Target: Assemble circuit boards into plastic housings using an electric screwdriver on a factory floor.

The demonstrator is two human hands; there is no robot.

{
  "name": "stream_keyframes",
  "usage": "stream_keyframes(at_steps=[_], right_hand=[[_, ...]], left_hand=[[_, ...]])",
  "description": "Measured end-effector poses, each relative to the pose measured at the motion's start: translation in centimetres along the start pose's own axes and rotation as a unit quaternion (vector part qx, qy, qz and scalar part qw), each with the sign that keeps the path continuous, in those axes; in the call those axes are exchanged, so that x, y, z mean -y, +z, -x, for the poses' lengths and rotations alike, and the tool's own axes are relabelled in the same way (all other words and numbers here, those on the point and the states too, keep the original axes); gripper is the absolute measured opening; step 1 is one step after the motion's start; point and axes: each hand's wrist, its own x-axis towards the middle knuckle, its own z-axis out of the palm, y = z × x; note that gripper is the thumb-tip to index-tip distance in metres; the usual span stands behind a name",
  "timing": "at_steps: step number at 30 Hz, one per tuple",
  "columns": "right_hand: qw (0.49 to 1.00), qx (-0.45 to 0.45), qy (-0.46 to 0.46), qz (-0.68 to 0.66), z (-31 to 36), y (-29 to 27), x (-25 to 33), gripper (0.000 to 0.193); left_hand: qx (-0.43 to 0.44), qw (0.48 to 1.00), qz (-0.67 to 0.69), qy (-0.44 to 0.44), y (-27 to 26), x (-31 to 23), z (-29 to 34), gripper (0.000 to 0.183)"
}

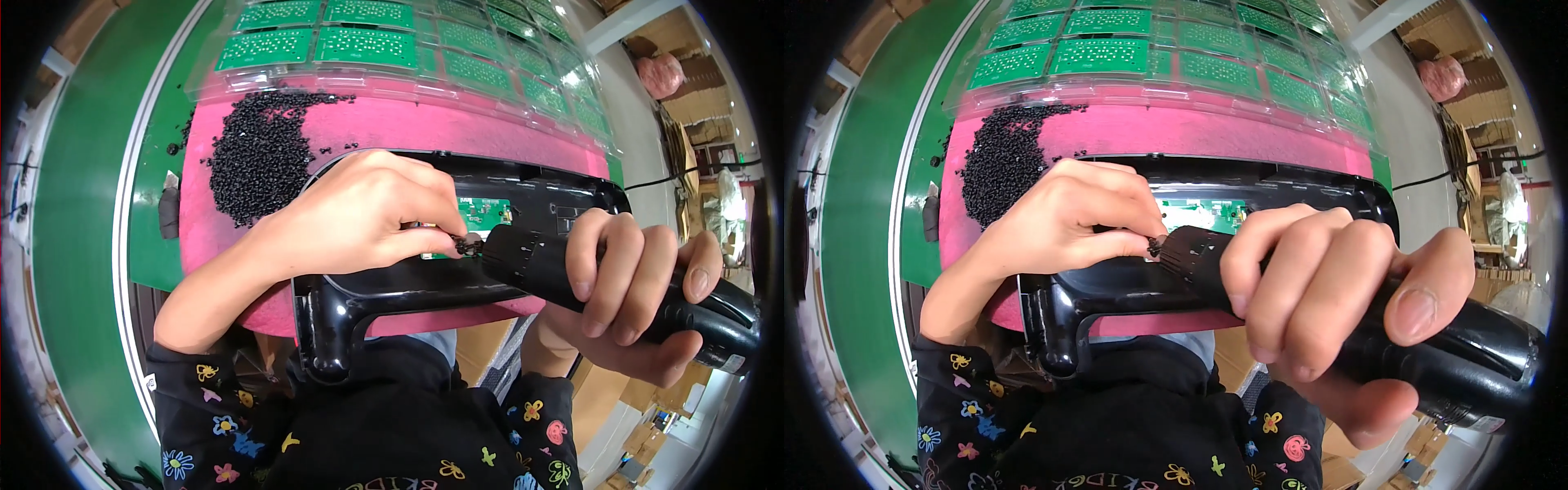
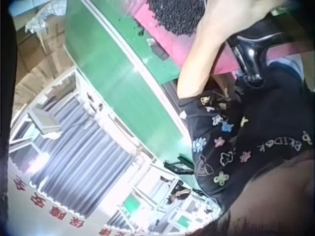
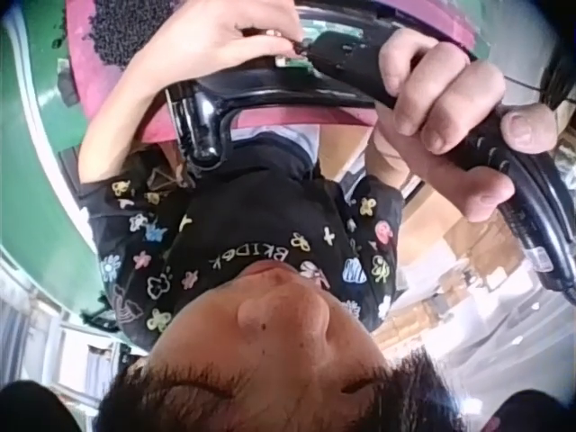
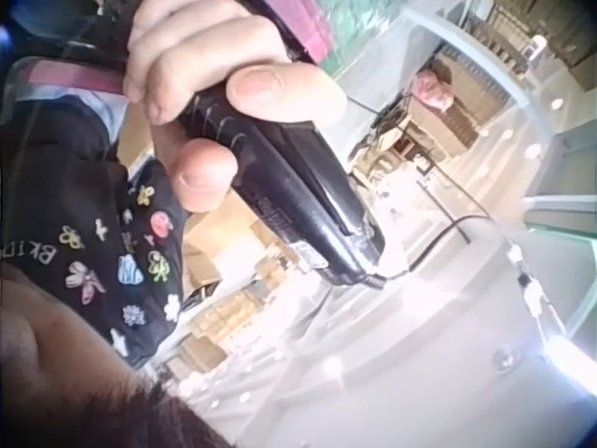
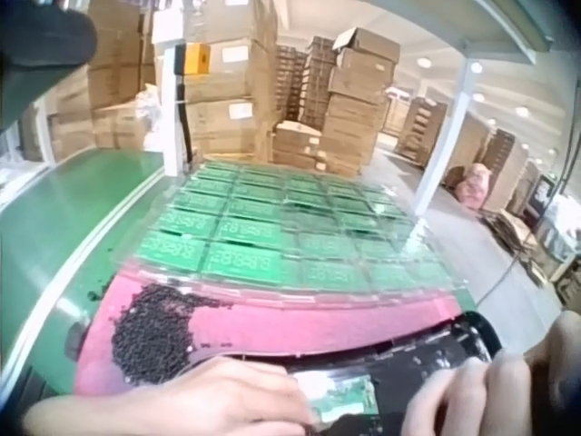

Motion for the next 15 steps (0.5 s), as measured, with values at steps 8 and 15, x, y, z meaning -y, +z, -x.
stream_keyframes(at_steps=[8, 15], right_hand=[[0.984, 0.033, 0.09, 0.153, 0.4, -2.9, 2.1, 0.03], [0.975, -0.04, 0.132, 0.172, 2.3, -5.3, 1.9, 0.031]], left_hand=[[0.009, 0.995, -0.091, -0.03, 0.4, -0.4, 0.2, 0.031], [0.038, 0.985, -0.166, -0.04, 1.1, -0.4, 0.1, 0.037]])
